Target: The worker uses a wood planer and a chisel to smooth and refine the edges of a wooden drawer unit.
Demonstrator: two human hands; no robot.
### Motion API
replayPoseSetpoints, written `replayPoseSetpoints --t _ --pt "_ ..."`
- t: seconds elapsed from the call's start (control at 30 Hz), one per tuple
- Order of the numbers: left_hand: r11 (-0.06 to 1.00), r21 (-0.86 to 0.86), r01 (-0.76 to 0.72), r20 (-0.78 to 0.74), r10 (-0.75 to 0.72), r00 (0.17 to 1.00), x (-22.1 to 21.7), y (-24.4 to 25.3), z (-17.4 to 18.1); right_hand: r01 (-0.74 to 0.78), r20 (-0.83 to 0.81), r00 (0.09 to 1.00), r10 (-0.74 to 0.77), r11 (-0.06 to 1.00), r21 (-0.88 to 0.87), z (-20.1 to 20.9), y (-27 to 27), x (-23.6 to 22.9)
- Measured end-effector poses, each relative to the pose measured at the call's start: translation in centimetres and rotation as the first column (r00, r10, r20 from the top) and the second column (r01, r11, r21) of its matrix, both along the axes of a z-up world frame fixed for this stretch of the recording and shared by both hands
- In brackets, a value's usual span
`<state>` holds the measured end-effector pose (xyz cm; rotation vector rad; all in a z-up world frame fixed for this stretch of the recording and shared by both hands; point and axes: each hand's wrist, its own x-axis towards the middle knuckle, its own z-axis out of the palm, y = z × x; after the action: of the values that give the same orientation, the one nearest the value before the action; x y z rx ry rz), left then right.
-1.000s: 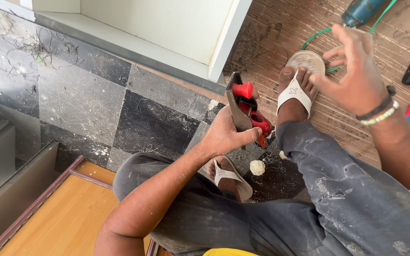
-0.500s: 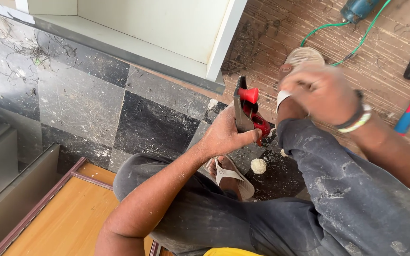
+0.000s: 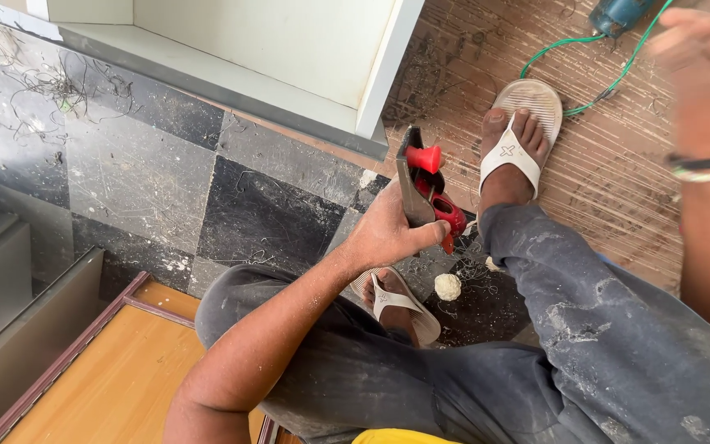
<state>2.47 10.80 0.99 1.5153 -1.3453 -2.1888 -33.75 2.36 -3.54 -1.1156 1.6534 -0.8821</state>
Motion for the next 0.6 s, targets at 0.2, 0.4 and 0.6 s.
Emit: replayPoseSetpoints --t 0.2,0.4,0.6 --pt "0.990 0.137 -0.046 -0.102 0.060 0.993 -0.3 -1.0 1.0 -0.666 -0.142 0.744 0.653 0.742 -0.077 4.1 2.8 8.1" --pt "0.970 0.241 0.009 -0.230 0.048 0.972 0.2 0.3 -0.8 -0.882 0.076 0.468 0.880 0.471 -0.025 5.0 3.3 12.4" --pt "0.982 0.188 -0.016 -0.198 0.054 0.979 0.5 0.2 -0.2 -0.906 -0.064 0.417 0.907 0.410 -0.104 4.5 3.4 12.7"
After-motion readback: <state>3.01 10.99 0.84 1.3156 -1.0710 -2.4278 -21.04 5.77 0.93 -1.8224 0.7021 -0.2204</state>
